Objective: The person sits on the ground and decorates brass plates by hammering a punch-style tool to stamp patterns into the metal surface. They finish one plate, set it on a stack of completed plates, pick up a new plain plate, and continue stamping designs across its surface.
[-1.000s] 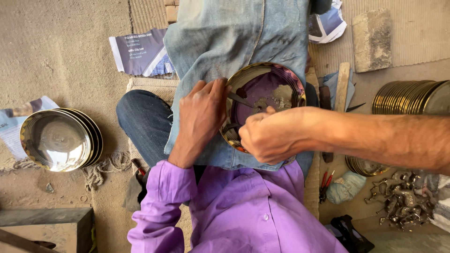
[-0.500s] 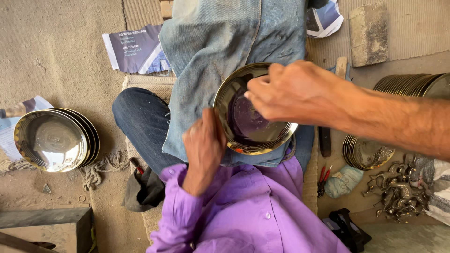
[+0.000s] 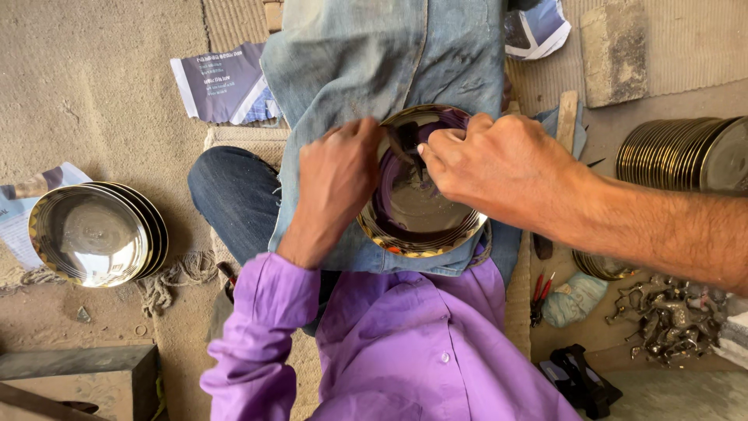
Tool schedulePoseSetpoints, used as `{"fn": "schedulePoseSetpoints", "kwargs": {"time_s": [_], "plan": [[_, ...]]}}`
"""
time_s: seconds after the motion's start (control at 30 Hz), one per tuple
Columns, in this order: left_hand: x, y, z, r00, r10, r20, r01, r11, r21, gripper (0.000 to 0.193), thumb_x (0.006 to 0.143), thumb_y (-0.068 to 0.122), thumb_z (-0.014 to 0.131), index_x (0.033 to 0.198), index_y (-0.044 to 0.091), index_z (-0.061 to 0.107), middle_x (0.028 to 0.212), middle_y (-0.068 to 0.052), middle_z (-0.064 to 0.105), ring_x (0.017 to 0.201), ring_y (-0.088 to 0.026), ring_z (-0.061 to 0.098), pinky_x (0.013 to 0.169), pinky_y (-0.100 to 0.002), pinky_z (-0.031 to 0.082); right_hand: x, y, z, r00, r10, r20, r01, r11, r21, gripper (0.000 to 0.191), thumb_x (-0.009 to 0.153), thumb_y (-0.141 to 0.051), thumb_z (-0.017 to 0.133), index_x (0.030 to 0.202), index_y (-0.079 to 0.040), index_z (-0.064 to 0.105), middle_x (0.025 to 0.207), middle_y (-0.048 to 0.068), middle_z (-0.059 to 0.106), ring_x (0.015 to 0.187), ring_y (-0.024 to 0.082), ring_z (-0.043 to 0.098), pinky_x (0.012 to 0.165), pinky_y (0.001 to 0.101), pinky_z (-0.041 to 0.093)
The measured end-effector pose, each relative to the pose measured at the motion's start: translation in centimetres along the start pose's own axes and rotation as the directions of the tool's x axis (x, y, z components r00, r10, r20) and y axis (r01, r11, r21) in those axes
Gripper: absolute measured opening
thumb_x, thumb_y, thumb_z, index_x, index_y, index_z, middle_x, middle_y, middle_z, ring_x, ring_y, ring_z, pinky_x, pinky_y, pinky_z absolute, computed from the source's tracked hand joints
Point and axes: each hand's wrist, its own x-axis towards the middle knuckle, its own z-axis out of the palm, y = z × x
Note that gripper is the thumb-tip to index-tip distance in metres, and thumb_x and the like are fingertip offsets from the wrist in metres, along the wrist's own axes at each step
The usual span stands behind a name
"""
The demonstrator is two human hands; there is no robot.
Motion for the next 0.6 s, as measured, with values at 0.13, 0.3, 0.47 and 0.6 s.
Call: {"fn": "schedulePoseSetpoints", "kwargs": {"time_s": [0.13, 0.3, 0.47, 0.6], "plan": [[-5.2, 3.2, 0.0, 0.906, -0.421, 0.037, 0.423, 0.902, -0.091, 0.027, 0.105, 0.021, 0.06, 0.084, 0.006, 0.055, 0.067, -0.02, 0.06, 0.052, -0.042, 0.057, 0.048, -0.053, 0.042, -0.4, 0.9, 1.8, 0.998, 0.053, 0.014, -0.053, 0.999, 0.001, 0.033, 0.085, -0.015, 0.067, 0.118, -0.01, 0.072, 0.079, 0.0, 0.063, 0.054, 0.009, 0.065, 0.039, 0.0214, 0.05], [-8.4, 5.0, -0.1, 0.929, -0.331, 0.163, 0.346, 0.936, -0.072, 0.032, 0.103, 0.029, 0.059, 0.078, 0.01, 0.053, 0.06, -0.016, 0.059, 0.046, -0.037, 0.056, 0.046, -0.049, 0.043, -1.1, 0.5, 2.9, 0.991, 0.132, 0.014, -0.133, 0.986, 0.099, 0.051, 0.083, -0.015, 0.068, 0.133, -0.009, 0.07, 0.101, 0.011, 0.071, 0.056, 0.014, 0.067, 0.044, 0.0264, 0.052], [0.3, 0.4, -0.9, 0.991, -0.125, 0.048, 0.121, 0.988, 0.091, 0.038, 0.107, 0.039, 0.06, 0.086, 0.007, 0.057, 0.074, -0.015, 0.065, 0.059, -0.035, 0.064, 0.049, -0.048, 0.045, -1.6, -0.2, 2.0, 0.984, 0.172, 0.036, -0.175, 0.978, 0.113, 0.046, 0.08, -0.016, 0.069, 0.125, -0.007, 0.07, 0.082, 0.003, 0.066, 0.06, 0.015, 0.07, 0.043, 0.0276, 0.054], [4.9, -0.5, 1.5, 0.989, 0.134, 0.068, -0.13, 0.99, -0.059, 0.007, 0.1, 0.016, 0.057, 0.101, 0.011, 0.062, 0.089, -0.012, 0.069, 0.067, -0.037, 0.066, 0.054, -0.049, 0.047, -1.5, -0.2, 1.6, 0.981, 0.191, 0.035, -0.194, 0.972, 0.134, 0.042, 0.08, -0.015, 0.068, 0.121, -0.007, 0.071, 0.083, 0.003, 0.066, 0.063, 0.016, 0.071, 0.046, 0.0282, 0.055]]}}
